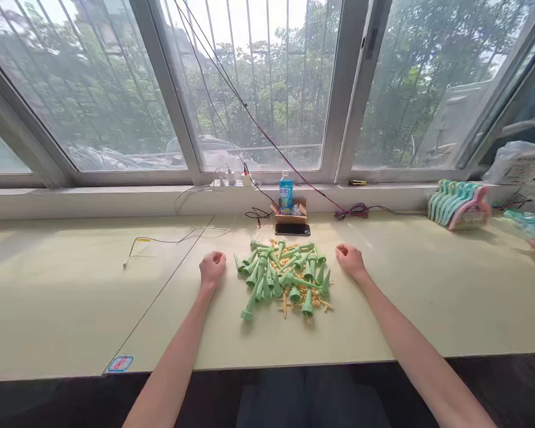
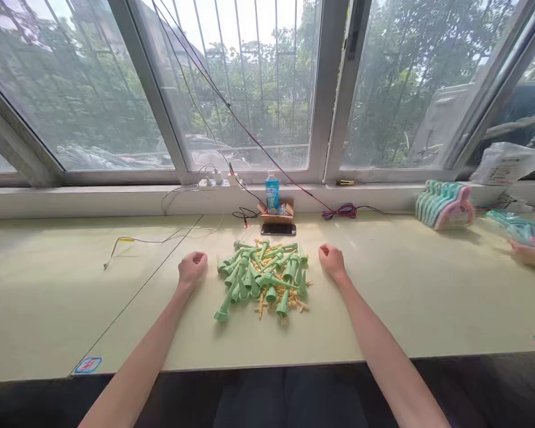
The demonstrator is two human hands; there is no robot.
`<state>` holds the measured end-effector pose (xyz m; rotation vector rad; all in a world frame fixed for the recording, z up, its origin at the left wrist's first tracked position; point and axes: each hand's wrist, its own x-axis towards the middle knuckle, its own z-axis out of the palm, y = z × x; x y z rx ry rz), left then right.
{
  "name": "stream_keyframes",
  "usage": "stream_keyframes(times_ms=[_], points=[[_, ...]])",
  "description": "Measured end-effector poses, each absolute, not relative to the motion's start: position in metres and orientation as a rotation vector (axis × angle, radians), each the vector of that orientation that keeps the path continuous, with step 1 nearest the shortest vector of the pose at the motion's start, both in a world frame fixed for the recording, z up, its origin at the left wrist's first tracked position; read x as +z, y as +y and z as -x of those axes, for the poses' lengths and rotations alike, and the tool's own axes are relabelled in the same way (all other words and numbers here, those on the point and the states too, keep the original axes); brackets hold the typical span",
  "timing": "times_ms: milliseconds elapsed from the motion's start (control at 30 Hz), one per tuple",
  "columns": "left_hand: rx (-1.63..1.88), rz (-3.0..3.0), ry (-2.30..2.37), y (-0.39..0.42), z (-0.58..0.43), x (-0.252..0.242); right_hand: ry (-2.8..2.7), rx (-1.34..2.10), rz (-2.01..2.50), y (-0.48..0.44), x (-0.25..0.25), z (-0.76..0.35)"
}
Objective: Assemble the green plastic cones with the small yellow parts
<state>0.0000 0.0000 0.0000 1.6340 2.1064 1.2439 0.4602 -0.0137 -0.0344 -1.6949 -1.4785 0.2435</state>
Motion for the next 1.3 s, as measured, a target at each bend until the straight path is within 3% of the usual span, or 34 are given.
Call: stream_keyframes(times_ms=[1300], points=[[1.312,-1.534,2.058,0.003,-0.008,0.014,-1.382,0.307,1.635,-0.005,-0.033,-0.469]])
